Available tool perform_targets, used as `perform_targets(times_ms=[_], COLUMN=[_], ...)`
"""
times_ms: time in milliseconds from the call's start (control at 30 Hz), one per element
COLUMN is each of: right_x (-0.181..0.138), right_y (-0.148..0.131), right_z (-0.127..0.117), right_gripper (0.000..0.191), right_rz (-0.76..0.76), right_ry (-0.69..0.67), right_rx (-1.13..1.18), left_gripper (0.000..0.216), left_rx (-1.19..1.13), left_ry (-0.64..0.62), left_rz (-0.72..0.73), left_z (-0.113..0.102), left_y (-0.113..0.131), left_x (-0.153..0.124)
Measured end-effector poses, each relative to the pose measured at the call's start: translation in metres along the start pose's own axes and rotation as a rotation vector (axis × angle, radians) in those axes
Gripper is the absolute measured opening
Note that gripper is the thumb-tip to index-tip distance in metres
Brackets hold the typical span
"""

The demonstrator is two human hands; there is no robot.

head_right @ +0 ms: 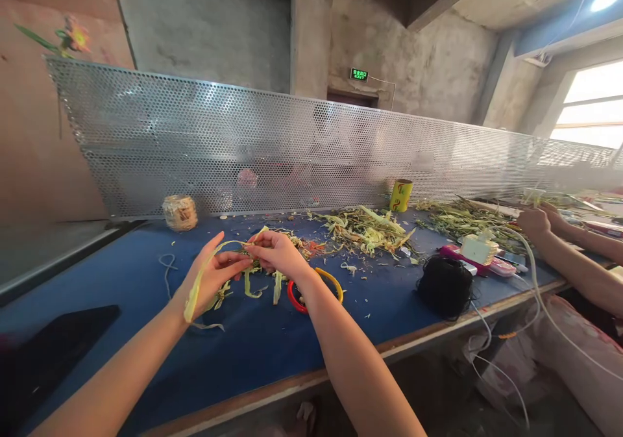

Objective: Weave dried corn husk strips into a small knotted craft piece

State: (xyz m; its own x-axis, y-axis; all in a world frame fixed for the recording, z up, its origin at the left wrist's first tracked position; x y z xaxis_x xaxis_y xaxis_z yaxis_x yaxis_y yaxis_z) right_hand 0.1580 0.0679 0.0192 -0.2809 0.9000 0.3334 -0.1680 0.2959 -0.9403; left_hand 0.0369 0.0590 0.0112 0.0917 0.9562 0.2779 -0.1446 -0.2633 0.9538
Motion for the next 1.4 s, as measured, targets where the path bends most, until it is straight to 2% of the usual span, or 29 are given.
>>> perform_targets(times_ms=[200,367,567,767,900,967,1133,1400], right_x=[0.002,0.002,0.000,-0.002,-0.002,-0.002,-0.002,-0.003], right_y=[0.003,0.005,0.004,0.000,0.001,-0.002,-0.017,-0.013], right_z=[-0.004,-0.004,-0.007,-0.001,0.006,0.007,0.004,0.001], right_gripper=[0.026,0.026,0.033,0.038,0.043,0.041,0.030,0.024], right_rz=[0.025,0.057,0.105,0.036,0.028,-0.020,-0.264,-0.201], right_ry=[0.033,-0.007,0.004,-0.013,-0.008,0.026,0.144,0.278], right_rx=[0.027,0.095,0.070,-0.115,-0.212,-0.268,-0.543,-0.708], left_gripper=[0.105,0.103,0.091,0.084,0.088,0.089,0.088,0.083], left_rx=[-0.103,-0.158,-0.174,-0.188,-0.214,-0.219,-0.190,-0.075], left_ry=[-0.037,-0.045,-0.120,0.056,0.026,0.017,0.029,-0.013], left_rz=[-0.123,-0.221,-0.143,-0.029,0.004,0.014,0.033,0.032], left_z=[0.003,0.002,0.007,-0.003,0.000,0.001,0.000,0.000], left_y=[-0.004,-0.001,0.007,0.006,0.002,0.001,0.004,0.004], left_x=[-0.001,-0.004,-0.006,0.000,0.002,0.002,0.004,0.001])
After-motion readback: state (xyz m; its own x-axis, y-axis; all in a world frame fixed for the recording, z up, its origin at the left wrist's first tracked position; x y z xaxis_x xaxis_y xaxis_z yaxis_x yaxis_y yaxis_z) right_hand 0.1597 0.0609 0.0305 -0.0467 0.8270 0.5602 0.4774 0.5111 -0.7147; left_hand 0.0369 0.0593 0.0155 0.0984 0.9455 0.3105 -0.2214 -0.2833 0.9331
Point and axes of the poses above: each hand's wrist, its own x-axis towards the middle knuckle, its own z-axis out of the palm, y = z × x, the point moved 5 cm from there along x, towards the middle knuckle, and after that the axes turned 4 degrees about y, right-handed, at the moved point
